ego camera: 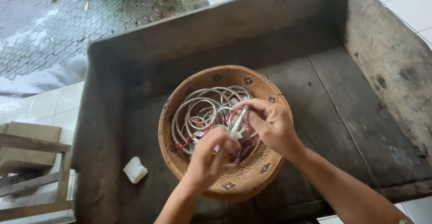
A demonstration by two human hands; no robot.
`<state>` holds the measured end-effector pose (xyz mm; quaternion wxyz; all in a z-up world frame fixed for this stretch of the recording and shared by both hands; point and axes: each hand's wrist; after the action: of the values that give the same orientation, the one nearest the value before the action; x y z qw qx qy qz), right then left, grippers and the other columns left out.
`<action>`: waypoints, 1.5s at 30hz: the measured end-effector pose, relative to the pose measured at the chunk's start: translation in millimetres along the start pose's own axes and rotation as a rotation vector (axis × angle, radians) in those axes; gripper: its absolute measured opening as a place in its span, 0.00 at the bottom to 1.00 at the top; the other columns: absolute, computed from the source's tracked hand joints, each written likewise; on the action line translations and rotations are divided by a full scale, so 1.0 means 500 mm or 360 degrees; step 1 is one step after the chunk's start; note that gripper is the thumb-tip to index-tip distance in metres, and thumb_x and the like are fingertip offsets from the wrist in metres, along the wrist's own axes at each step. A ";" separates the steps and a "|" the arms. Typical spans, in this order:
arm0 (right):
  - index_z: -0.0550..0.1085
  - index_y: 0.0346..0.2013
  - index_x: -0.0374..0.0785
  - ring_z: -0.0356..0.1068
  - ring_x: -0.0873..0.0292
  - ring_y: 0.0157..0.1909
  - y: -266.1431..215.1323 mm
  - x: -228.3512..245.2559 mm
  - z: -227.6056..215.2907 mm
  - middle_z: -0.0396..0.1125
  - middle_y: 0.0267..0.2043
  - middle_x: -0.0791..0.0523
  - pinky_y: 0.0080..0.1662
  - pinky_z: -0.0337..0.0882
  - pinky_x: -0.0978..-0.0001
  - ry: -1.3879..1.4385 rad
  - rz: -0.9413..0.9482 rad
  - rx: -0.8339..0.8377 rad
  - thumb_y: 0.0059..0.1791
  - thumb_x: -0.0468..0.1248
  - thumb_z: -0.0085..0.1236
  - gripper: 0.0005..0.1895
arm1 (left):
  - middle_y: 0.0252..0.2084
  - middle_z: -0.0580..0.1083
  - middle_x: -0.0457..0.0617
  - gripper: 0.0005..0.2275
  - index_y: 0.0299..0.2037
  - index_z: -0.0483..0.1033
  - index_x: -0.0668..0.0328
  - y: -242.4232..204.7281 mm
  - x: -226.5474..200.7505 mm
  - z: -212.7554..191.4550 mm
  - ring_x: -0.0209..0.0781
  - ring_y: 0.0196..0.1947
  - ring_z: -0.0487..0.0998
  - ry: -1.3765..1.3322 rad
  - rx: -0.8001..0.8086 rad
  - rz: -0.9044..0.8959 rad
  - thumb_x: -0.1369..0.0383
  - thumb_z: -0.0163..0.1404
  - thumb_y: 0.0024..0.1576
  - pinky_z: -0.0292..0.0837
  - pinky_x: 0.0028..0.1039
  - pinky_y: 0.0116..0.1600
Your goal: Inspecting silver bracelets and their tags in a woven basket
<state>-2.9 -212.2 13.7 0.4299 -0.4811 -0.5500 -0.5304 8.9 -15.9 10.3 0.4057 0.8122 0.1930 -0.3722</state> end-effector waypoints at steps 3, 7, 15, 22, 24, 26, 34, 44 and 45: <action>0.78 0.48 0.35 0.71 0.68 0.29 -0.011 -0.005 0.010 0.77 0.36 0.57 0.30 0.71 0.84 -0.0177 -0.0508 -0.0089 0.56 0.37 0.50 0.12 | 0.37 0.73 0.46 0.13 0.41 0.75 0.60 -0.006 0.015 -0.006 0.35 0.34 0.73 -0.0378 -0.0301 -0.0193 0.62 0.39 0.69 0.70 0.24 0.40; 0.83 0.43 0.44 0.80 0.57 0.38 -0.018 -0.036 0.025 0.78 0.37 0.56 0.39 0.79 0.69 -0.0666 -0.0861 -0.0182 0.48 0.42 0.62 0.11 | 0.54 0.74 0.61 0.20 0.60 0.72 0.68 -0.003 0.030 -0.014 0.45 0.51 0.76 -0.0806 -0.0651 -0.0472 0.61 0.38 0.67 0.80 0.33 0.49; 0.82 0.46 0.45 0.78 0.55 0.48 -0.026 0.007 0.038 0.78 0.46 0.55 0.48 0.79 0.64 -0.1106 -0.1422 -0.0021 0.52 0.39 0.57 0.11 | 0.66 0.62 0.63 0.35 0.76 0.42 0.57 -0.010 0.049 -0.017 0.55 0.56 0.75 -0.1393 -0.0349 -0.0460 0.49 0.40 0.64 0.74 0.44 0.59; 0.82 0.45 0.42 0.76 0.50 0.51 -0.032 0.027 0.049 0.78 0.45 0.52 0.49 0.79 0.55 -0.0821 -0.1344 0.0133 0.51 0.38 0.56 0.11 | 0.69 0.56 0.63 0.30 0.73 0.52 0.57 -0.017 0.054 -0.016 0.65 0.57 0.74 -0.1578 -0.0378 -0.0397 0.57 0.45 0.63 0.72 0.53 0.62; 0.82 0.44 0.42 0.77 0.50 0.50 -0.038 0.019 0.052 0.78 0.44 0.51 0.48 0.79 0.56 -0.0770 -0.1294 0.0146 0.50 0.39 0.58 0.10 | 0.69 0.56 0.63 0.28 0.72 0.53 0.56 -0.017 0.050 -0.020 0.65 0.55 0.75 -0.1525 -0.0339 -0.0405 0.59 0.46 0.63 0.70 0.56 0.63; 0.82 0.43 0.41 0.77 0.50 0.50 -0.045 0.012 0.057 0.79 0.44 0.51 0.48 0.79 0.57 -0.0718 -0.1243 0.0163 0.49 0.39 0.61 0.10 | 0.69 0.56 0.63 0.27 0.71 0.55 0.56 -0.019 0.044 -0.018 0.64 0.53 0.76 -0.1471 -0.0306 -0.0413 0.61 0.47 0.63 0.69 0.60 0.63; 0.83 0.40 0.35 0.80 0.59 0.22 -0.068 0.000 0.080 0.76 0.40 0.46 0.23 0.81 0.71 -0.0087 -0.0826 0.0207 0.45 0.32 0.66 0.10 | 0.71 0.55 0.60 0.23 0.68 0.62 0.57 -0.016 0.020 -0.010 0.66 0.64 0.65 -0.1094 -0.0320 -0.0038 0.67 0.49 0.61 0.65 0.67 0.64; 0.82 0.43 0.45 0.69 0.51 0.59 -0.039 0.003 0.049 0.77 0.49 0.56 0.58 0.73 0.53 -0.0875 -0.1483 0.0235 0.52 0.43 0.56 0.11 | 0.63 0.64 0.71 0.35 0.74 0.49 0.62 -0.038 0.123 -0.012 0.68 0.57 0.73 -0.1636 -0.0192 -0.0481 0.44 0.34 0.63 0.73 0.54 0.59; 0.82 0.44 0.45 0.70 0.52 0.58 -0.041 0.007 0.051 0.77 0.47 0.56 0.56 0.73 0.55 -0.0873 -0.1468 0.0232 0.52 0.44 0.56 0.11 | 0.63 0.65 0.70 0.35 0.74 0.50 0.62 -0.038 0.124 -0.012 0.64 0.56 0.75 -0.1693 -0.0187 -0.0520 0.44 0.35 0.63 0.74 0.51 0.58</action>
<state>-22.5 -185.8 11.9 0.0253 -0.2795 -0.8315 -0.4793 40.0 1.0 -44.5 0.4289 0.4480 0.1055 -0.7773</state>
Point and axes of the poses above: each hand's wrist, its own y-axis towards the middle knuckle, its own z-axis out of the palm, x = y × z
